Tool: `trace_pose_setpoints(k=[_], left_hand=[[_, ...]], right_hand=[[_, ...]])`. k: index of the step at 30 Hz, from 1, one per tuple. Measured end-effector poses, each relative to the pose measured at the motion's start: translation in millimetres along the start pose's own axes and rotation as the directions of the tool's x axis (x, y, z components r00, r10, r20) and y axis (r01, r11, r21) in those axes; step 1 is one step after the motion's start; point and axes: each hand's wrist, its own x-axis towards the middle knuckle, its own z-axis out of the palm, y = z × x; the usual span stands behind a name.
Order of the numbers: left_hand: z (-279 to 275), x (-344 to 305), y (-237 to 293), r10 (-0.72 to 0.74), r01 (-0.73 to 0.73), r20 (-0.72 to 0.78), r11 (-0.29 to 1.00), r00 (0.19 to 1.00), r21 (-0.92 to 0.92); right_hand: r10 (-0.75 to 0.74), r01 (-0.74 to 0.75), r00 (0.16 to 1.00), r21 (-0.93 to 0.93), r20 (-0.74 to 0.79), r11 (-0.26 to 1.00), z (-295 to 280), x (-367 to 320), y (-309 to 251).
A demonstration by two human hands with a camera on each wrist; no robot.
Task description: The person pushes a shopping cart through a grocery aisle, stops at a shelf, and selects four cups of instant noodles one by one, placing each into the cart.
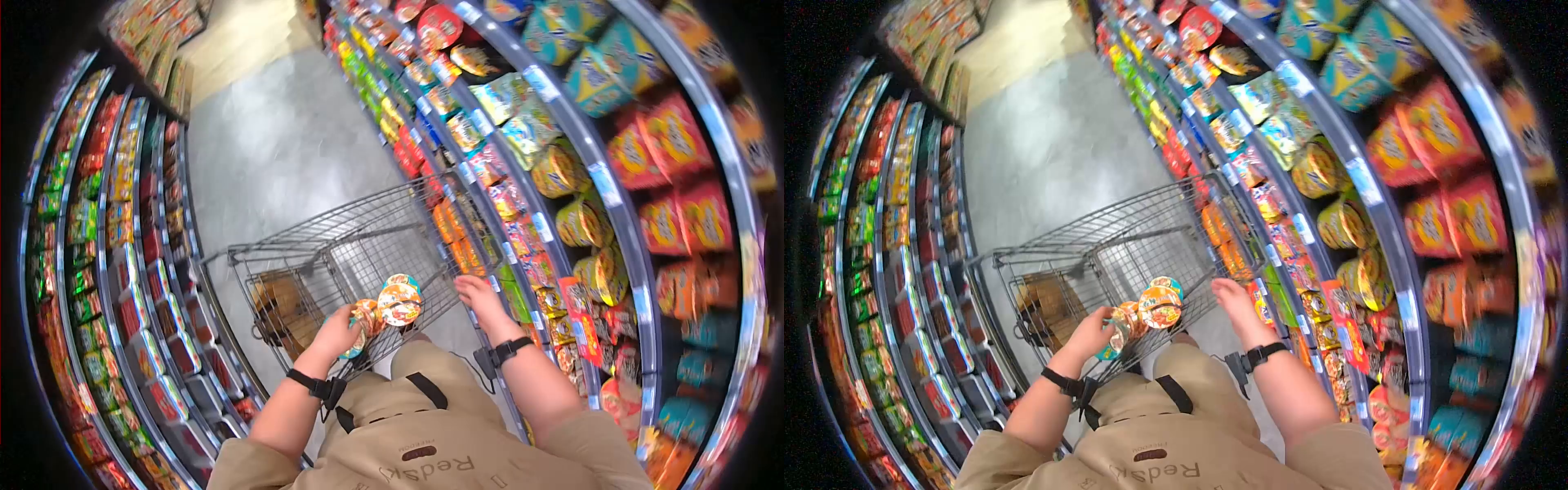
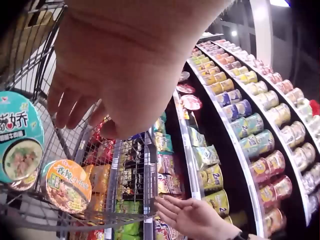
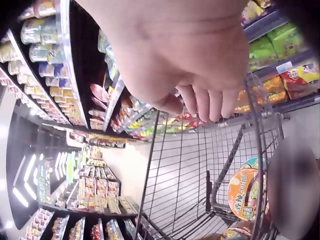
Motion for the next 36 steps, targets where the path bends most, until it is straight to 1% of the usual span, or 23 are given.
trace_pose_setpoints(k=[1, 2, 3, 5, 6, 7, 9, 11, 12, 14, 17, 18, 19, 21, 22, 25, 26, 29, 30, 32, 33, 34, 36], left_hand=[[-6, -7, 5, 0.065, -0.065, 0.004, 0.99, 0.998, 0.123], [-12, -17, 9, 0.042, -0.046, 0.034, 0.991, 0.999, 0.124], [-16, -24, 14, 0.081, -0.085, 0.039, 0.987, 0.996, 0.134], [-22, -40, 17, -0.054, 0.039, 0.183, 0.996, 0.982, 0.081], [-23, -49, 17, 0.018, -0.03, 0.173, 0.998, 0.985, 0.064], [-22, -55, 13, 0.051, -0.067, 0.187, 0.994, 0.981, 0.082], [-14, -62, 2, 0.103, -0.105, 0.18, 0.994, 0.978, -0.001], [-5, -67, -5, 0.158, -0.167, 0.209, 0.986, 0.965, 0.027], [-3, -71, -2, 0.152, -0.167, 0.229, 0.985, 0.962, 0.049], [1, -84, 30, 0.134, -0.151, 0.25, 0.987, 0.959, 0.049], [24, -73, 36, 0.198, -0.248, 0.336, 0.962, 0.921, 0.115], [28, -83, 63, 0.13, -0.189, 0.352, 0.972, 0.927, 0.14], [35, -82, 74, 0.149, -0.216, 0.363, 0.965, 0.92, 0.152], [53, -80, 92, 0.217, -0.265, 0.413, 0.962, 0.884, 0.063], [62, -80, 103, 0.234, -0.29, 0.423, 0.954, 0.875, 0.071], [100, -79, 137, 0.415, -0.48, 0.382, 0.873, 0.826, 0.089], [117, -67, 139, 0.463, -0.512, 0.4, 0.859, 0.791, 0.019], [161, -80, 189, 0.485, -0.545, 0.431, 0.838, 0.761, 0.019], [179, -85, 207, 0.525, -0.558, 0.428, 0.828, 0.736, -0.056], [212, -96, 238, 0.544, -0.598, 0.453, 0.801, 0.706, -0.028], [227, -105, 255, 0.559, -0.627, 0.456, 0.779, 0.693, -0.003], [244, -107, 264, 0.604, -0.656, 0.46, 0.753, 0.65, -0.061], [269, -117, 288, 0.622, -0.664, 0.47, 0.742, 0.626, -0.099]], right_hand=[[0.017, -0.016, 1.0, 0.032, -0.021, 0.999, -2, -27, -3], [-0.011, 0.013, 0.999, 0.042, -0.052, 0.999, -4, -54, 0], [0.002, 0.004, 0.997, 0.088, -0.076, 0.996, -6, -80, 7], [-0.006, 0.025, 0.992, 0.147, -0.124, 0.989, -7, -130, 23], [0.006, 0.02, 0.989, 0.177, -0.146, 0.984, -9, -154, 35], [0.02, 0.016, 0.985, 0.209, -0.169, 0.978, -10, -176, 48], [0.003, 0.057, 0.975, 0.261, -0.221, 0.964, -15, -217, 75], [-0.012, 0.097, 0.962, 0.304, -0.271, 0.948, -20, -251, 96], [0.01, 0.101, 0.949, 0.335, -0.314, 0.937, -21, -268, 104], [0.016, 0.142, 0.917, 0.363, -0.397, 0.921, -23, -301, 110], [-0.002, 0.222, 0.88, 0.408, -0.475, 0.885, -32, -340, 122], [-0.005, 0.244, 0.868, 0.417, -0.496, 0.876, -36, -350, 126], [-0.017, 0.272, 0.857, 0.425, -0.514, 0.864, -41, -360, 129], [-0.036, 0.323, 0.834, 0.435, -0.55, 0.84, -54, -378, 133], [-0.044, 0.353, 0.816, 0.435, -0.577, 0.828, -61, -389, 133], [-0.072, 0.433, 0.764, 0.427, -0.641, 0.794, -85, -423, 139], [-0.084, 0.459, 0.747, 0.421, -0.659, 0.782, -95, -435, 144], [-0.084, 0.482, 0.689, 0.368, -0.72, 0.795, -124, -479, 150], [-0.076, 0.492, 0.672, 0.367, -0.736, 0.789, -136, -491, 154], [-0.093, 0.539, 0.619, 0.335, -0.78, 0.773, -155, -514, 165], [-0.085, 0.545, 0.605, 0.334, -0.792, 0.769, -162, -524, 169], [-0.091, 0.561, 0.606, 0.344, -0.79, 0.753, -171, -533, 171], [-0.103, 0.587, 0.597, 0.346, -0.795, 0.732, -192, -543, 174]])
